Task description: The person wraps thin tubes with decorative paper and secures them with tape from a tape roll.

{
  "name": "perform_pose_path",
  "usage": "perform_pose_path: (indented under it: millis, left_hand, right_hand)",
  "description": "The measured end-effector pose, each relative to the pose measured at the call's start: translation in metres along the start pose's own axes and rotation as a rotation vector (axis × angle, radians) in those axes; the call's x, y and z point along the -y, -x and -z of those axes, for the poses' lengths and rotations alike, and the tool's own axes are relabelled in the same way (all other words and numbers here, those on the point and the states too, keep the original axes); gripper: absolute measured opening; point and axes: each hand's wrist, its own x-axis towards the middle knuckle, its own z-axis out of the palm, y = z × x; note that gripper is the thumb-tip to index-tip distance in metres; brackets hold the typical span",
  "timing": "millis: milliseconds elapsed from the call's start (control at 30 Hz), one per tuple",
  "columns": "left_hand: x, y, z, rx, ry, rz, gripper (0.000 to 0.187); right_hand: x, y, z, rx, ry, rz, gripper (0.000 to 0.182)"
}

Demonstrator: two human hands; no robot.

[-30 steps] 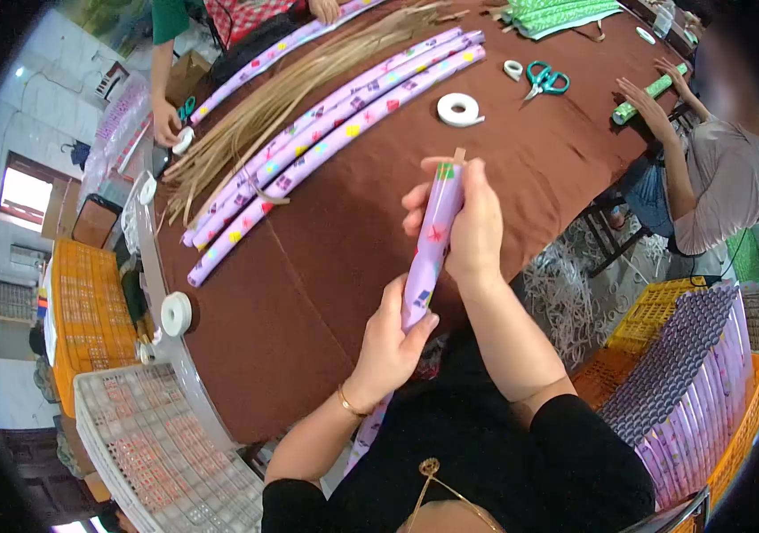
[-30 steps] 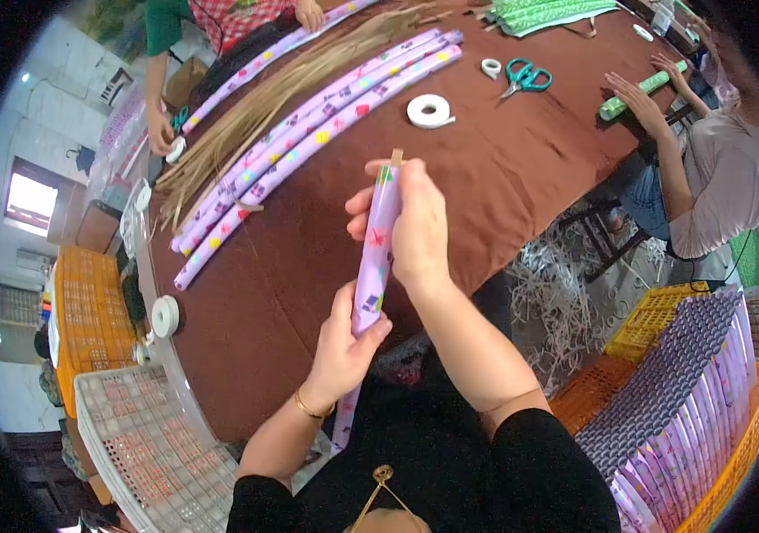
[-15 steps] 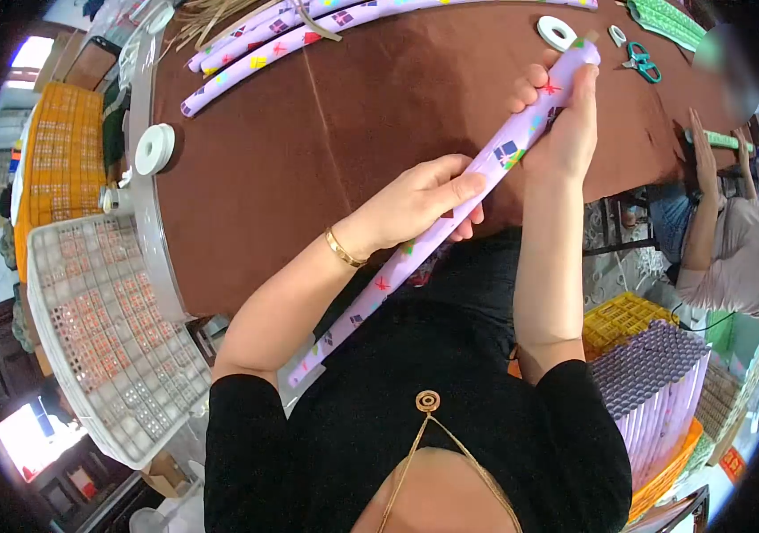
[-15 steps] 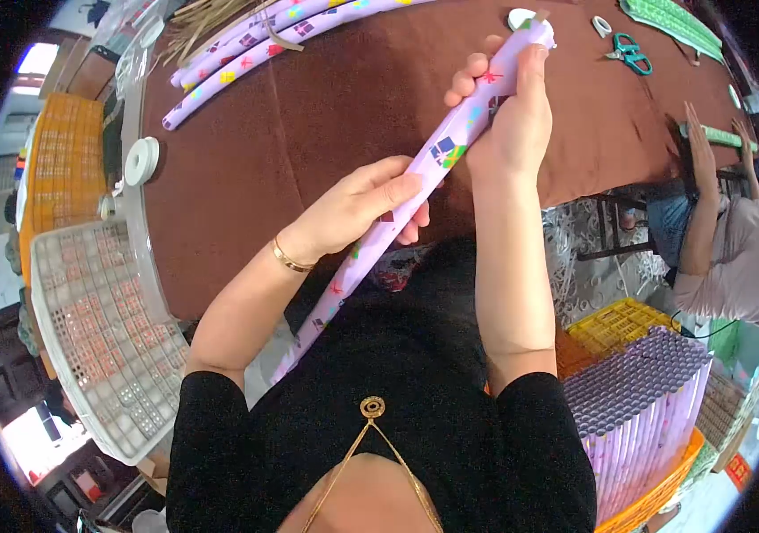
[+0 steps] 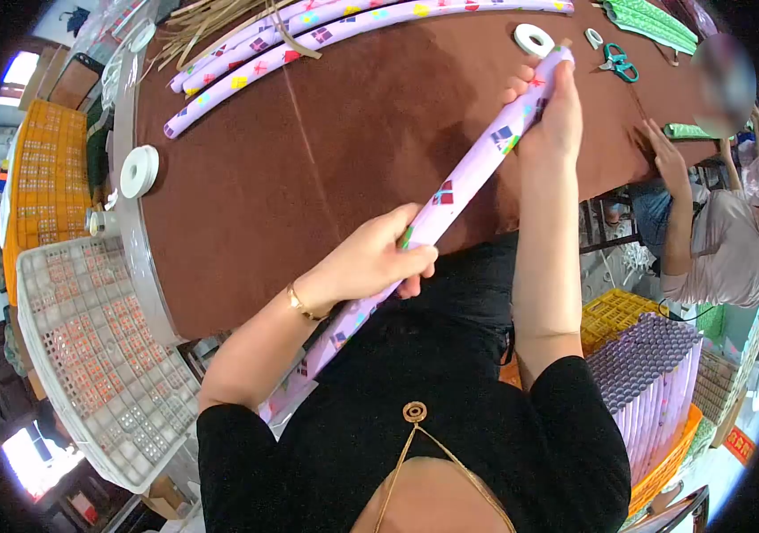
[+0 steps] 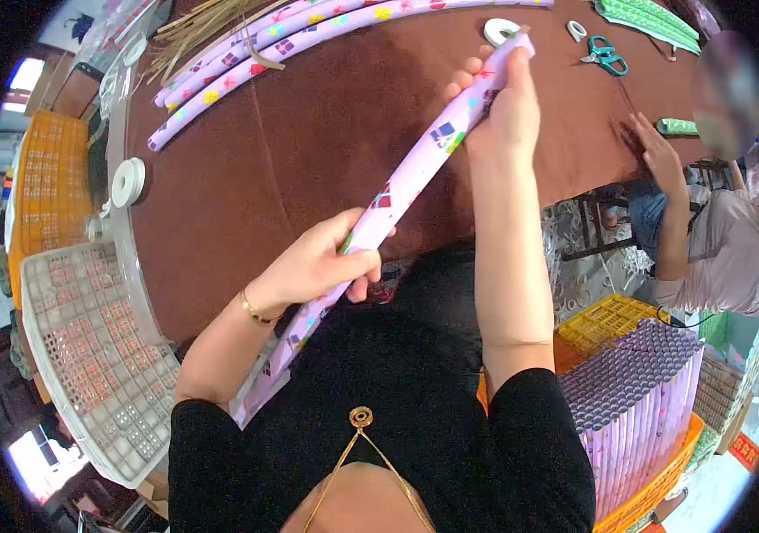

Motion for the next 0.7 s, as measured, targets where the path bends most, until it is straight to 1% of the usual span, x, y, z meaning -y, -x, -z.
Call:
perform_pose_path:
  millis: [67,100,167,200,233,267,300,333,367,400,433,500,567,600,633,700]
  left_hand:
    - [-0.004,0.007,-0.001,0.022,0.032,0.087,0.034]
    - [-0.002,0.010,0.000,0.068,0.057,0.111,0.035]
    - [-0.002,0.015,0.002,0.030,0.076,0.088,0.034]
    - [-0.003,0.015,0.005,0.037,0.084,0.066,0.034]
    - [-0.006,0.014,0.006,0.049,0.065,0.053,0.034]
    - [-0.010,0.013,0.008,0.011,0.070,0.048,0.034]
    - [-0.013,0.012,0.008,-0.028,0.075,0.041,0.033]
    - [-0.017,0.010,0.009,-0.051,0.096,0.024,0.032]
    - [-0.021,0.009,0.009,-0.043,0.075,0.005,0.032]
    - [-0.024,0.007,0.008,-0.086,0.092,0.023,0.031]
    - [-0.025,0.007,0.006,-0.130,0.111,0.044,0.030]
    - [-0.022,0.007,0.005,-0.105,0.086,0.028,0.032]
    - [-0.021,0.011,0.003,-0.078,0.043,0.033,0.033]
    - [-0.021,0.014,0.002,-0.063,0.031,0.013,0.035]
    - [-0.021,0.016,0.001,-0.055,0.020,0.006,0.035]
    - [-0.021,0.020,-0.001,-0.063,0.037,0.023,0.036]
  right_hand:
    - [0.001,0.000,0.000,0.006,-0.025,-0.027,0.046]
    - [0.003,-0.005,0.003,0.000,-0.081,-0.023,0.048]
    - [0.004,-0.006,0.003,0.058,-0.130,-0.023,0.049]
    - [0.003,0.001,-0.001,0.062,-0.039,0.012,0.049]
    - [-0.002,0.006,-0.001,0.116,0.003,0.006,0.044]
    - [-0.009,0.018,-0.005,0.119,-0.016,-0.093,0.041]
    - [-0.018,0.034,-0.005,0.264,0.047,-0.074,0.039]
    - [-0.021,0.050,-0.011,0.308,0.156,-0.144,0.049]
    - [-0.031,0.064,-0.012,0.299,0.214,-0.208,0.057]
    - [-0.037,0.077,-0.010,0.351,0.276,-0.241,0.056]
    - [-0.034,0.083,-0.014,0.341,0.279,-0.323,0.051]
    - [-0.027,0.076,-0.010,0.323,0.258,-0.333,0.041]
    - [-0.019,0.055,-0.004,0.283,0.168,-0.295,0.034]
    - [-0.007,0.048,-0.009,0.238,0.185,-0.285,0.034]
    - [-0.001,0.039,-0.008,0.274,0.198,-0.258,0.034]
    - [0.013,0.021,-0.008,0.258,0.264,-0.156,0.033]
